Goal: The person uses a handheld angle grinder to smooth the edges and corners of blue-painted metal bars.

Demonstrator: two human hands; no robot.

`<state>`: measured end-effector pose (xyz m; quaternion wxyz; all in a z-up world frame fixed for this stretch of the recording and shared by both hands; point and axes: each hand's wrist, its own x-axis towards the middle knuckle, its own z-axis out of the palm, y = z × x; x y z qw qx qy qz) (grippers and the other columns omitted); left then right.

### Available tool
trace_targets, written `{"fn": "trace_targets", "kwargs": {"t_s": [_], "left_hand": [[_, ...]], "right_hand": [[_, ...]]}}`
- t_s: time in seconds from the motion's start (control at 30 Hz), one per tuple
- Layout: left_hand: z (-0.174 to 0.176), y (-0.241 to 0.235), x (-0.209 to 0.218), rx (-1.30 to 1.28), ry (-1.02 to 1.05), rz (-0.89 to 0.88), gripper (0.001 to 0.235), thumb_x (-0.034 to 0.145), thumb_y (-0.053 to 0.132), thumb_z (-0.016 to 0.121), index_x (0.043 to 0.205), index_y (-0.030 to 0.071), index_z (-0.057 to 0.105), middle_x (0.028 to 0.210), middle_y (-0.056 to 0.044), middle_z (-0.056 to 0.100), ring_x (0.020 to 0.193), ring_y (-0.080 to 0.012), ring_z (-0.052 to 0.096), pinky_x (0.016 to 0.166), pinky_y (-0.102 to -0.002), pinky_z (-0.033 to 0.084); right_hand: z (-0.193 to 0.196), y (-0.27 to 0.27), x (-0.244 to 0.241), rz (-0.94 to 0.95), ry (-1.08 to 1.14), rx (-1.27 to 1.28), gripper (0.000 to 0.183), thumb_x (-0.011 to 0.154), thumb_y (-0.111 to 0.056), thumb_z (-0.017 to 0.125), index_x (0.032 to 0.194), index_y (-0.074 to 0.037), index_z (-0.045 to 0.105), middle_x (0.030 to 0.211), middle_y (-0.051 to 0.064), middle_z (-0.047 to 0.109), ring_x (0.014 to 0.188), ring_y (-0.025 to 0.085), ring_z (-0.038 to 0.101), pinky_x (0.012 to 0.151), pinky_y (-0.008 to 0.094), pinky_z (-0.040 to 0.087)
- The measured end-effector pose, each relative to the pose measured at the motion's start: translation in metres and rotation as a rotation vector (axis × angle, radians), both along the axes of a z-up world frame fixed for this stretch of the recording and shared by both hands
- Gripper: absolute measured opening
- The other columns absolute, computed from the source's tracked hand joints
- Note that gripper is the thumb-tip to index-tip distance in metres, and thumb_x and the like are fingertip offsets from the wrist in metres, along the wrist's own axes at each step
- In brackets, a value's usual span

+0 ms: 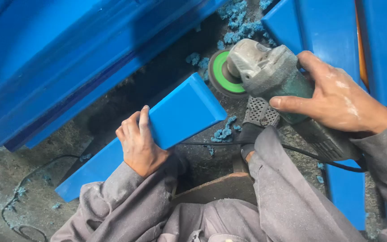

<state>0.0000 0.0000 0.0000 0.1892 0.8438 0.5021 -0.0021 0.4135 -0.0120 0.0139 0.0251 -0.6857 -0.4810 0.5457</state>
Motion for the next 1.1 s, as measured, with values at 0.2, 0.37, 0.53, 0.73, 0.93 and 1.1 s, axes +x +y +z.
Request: {"fn": "trace_targets", "kwargs": {"t_s": [0.2,0.37,0.53,0.73,0.93,1.1], "left_hand": [[-0.010,-0.002,0.000,0.054,0.018,0.024,0.114,0.061,0.035,0.092,0.153,0.000,0.033,0.131,-0.027,0.049,0.116,-0.0427,0.050,0.099,-0.056,0.034],[-0.022,-0.004,0.001,0.065,0.025,0.021,0.118,0.057,0.032,0.093,0.153,0.001,0.033,0.132,-0.026,0.049,0.117,-0.0415,0.051,0.099,-0.056,0.034],[-0.023,0.001,0.008,0.041,0.013,0.034,0.119,0.054,0.033,0.094,0.151,0.000,0.035,0.130,-0.027,0.049,0.117,-0.0418,0.051,0.098,-0.056,0.033],[-0.028,0.019,0.011,-0.254,-0.085,0.038,0.121,0.044,0.025,0.091,0.151,0.003,0.040,0.133,-0.024,0.053,0.124,-0.0433,0.051,0.103,-0.054,0.037],[-0.079,0.006,0.013,-0.148,0.055,0.130,0.125,0.042,0.029,0.096,0.150,0.004,0.037,0.132,-0.025,0.052,0.121,-0.0422,0.049,0.096,-0.057,0.037],[-0.112,0.002,0.010,-0.117,0.041,0.076,0.126,0.049,0.035,0.097,0.154,0.008,0.033,0.135,-0.024,0.049,0.125,-0.0400,0.048,0.098,-0.060,0.036]], "right_hand": [[-0.016,-0.033,0.005,-0.115,0.025,0.238,0.078,0.081,-0.045,0.080,0.135,0.006,0.054,0.123,0.022,0.062,0.113,0.030,0.060,0.092,0.045,0.049],[0.018,-0.019,-0.005,-0.105,0.006,0.230,0.071,0.076,-0.040,0.082,0.125,0.005,0.056,0.111,0.020,0.063,0.104,0.029,0.062,0.087,0.044,0.049],[0.029,-0.011,-0.017,-0.127,-0.013,0.216,0.068,0.074,-0.037,0.084,0.120,0.003,0.055,0.106,0.017,0.063,0.099,0.026,0.061,0.086,0.042,0.050],[0.013,-0.048,-0.014,-0.350,0.191,0.245,0.075,0.081,-0.039,0.079,0.137,0.002,0.049,0.120,0.013,0.063,0.111,0.020,0.063,0.091,0.037,0.053],[0.002,-0.075,-0.017,-0.530,0.375,0.375,0.077,0.085,-0.038,0.076,0.145,0.001,0.049,0.132,0.013,0.060,0.117,0.017,0.061,0.100,0.032,0.050],[-0.006,-0.107,-0.001,-0.790,0.575,0.319,0.066,0.102,-0.031,0.078,0.142,0.009,0.044,0.106,0.025,0.062,0.090,0.033,0.072,0.076,0.041,0.061]]}}
